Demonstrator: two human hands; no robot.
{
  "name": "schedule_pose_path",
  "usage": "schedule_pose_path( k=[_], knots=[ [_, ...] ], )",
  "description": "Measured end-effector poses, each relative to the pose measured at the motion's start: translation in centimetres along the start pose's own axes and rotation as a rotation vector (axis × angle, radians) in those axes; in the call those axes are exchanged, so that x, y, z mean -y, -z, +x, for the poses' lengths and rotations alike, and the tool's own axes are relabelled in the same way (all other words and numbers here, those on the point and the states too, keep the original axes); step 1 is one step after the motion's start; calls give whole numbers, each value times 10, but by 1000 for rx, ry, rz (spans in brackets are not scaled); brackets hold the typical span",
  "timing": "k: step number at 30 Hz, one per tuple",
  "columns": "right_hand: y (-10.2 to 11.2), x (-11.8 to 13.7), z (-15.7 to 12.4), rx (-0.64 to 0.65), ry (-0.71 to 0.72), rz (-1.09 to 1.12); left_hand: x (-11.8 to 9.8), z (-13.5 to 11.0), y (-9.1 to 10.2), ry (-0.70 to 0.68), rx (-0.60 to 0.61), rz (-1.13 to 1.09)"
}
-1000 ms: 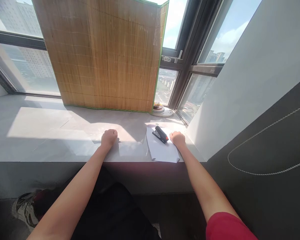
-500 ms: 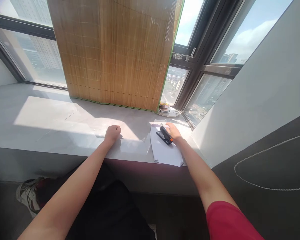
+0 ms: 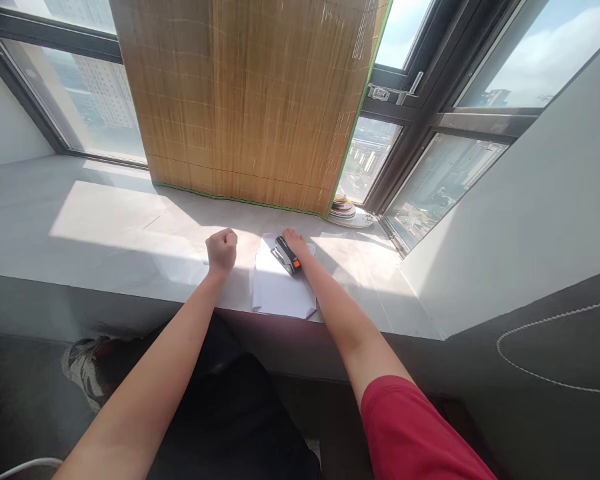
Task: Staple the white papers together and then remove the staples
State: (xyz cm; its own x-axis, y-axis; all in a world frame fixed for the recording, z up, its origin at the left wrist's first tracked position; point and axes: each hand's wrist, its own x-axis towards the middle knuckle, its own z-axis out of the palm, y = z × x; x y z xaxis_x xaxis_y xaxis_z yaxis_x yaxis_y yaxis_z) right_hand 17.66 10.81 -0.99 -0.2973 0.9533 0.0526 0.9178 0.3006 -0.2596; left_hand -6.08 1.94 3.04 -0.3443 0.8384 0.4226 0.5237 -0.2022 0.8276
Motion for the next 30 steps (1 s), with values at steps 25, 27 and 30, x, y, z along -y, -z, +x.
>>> schedule_pose_path(
  k=[25, 27, 30],
  knots=[
    [18, -63, -43, -212, -466, -132, 24, 18, 30, 224, -392, -190],
    [15, -65, -43, -206, -463, -139, 24, 18, 29, 216, -388, -208],
    [17, -57, -40, -212, -502, -117, 24, 18, 29, 233, -365, -190]
  ],
)
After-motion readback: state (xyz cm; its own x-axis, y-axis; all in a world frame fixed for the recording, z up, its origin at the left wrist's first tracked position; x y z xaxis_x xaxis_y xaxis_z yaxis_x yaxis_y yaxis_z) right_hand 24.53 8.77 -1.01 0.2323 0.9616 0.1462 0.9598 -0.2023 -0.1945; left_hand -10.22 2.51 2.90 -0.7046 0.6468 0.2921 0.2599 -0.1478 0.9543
